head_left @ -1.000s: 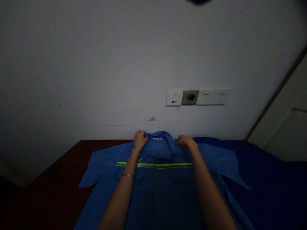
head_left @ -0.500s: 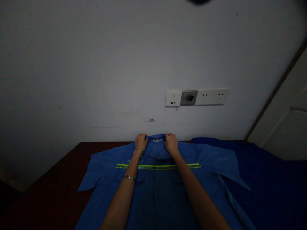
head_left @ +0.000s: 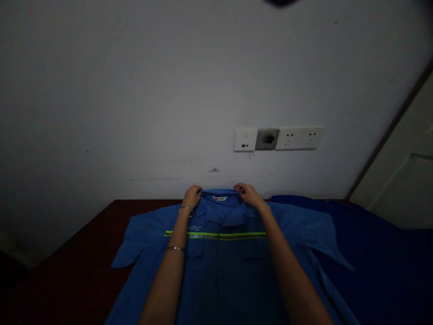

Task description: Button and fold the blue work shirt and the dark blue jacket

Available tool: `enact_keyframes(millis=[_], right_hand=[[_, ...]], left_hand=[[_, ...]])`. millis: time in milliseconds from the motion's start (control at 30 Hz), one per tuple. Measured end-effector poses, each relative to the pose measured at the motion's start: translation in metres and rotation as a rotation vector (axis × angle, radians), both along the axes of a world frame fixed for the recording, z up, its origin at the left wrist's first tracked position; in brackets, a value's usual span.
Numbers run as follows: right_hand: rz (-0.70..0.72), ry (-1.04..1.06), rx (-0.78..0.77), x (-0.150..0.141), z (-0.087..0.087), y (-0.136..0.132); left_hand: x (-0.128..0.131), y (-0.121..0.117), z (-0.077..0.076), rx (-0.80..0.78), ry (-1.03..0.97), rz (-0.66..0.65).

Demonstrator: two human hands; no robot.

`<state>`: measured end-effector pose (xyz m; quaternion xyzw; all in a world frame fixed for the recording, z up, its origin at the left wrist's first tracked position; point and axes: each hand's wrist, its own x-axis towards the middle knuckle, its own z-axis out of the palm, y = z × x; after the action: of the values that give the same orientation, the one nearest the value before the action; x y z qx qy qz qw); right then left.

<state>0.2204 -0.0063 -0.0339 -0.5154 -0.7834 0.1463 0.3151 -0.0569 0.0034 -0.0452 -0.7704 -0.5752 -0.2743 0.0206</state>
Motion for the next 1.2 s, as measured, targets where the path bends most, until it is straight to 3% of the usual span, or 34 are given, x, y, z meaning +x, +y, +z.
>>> enact_keyframes(millis=[233,433,733,1000,1200], right_hand=[[0.117,0.191,-0.115,0.026,0.007,-0.001],[-0.022,0.021,-0.116,0.019,0.009,-0.004],[-0.219,-0.378,0.116,-0.040,0.014,-0.025],[-0.302,-0.434,0.090,-0.032,0.010,-0.022],[-0.369,-0.349,0.108,-0.028,0.022,-0.028]], left_hand=[[-0.009,0.003,0.001,-0.117,-0.083,-0.059],[-0.001,-0.004,0.017,-0.124,-0.040,0.016],[0.006,-0.013,0.032,-0.129,-0.003,0.024],[0.008,-0.015,0.041,-0.056,0.002,-0.009],[0.010,-0.022,0.040,-0.095,0.086,0.058]])
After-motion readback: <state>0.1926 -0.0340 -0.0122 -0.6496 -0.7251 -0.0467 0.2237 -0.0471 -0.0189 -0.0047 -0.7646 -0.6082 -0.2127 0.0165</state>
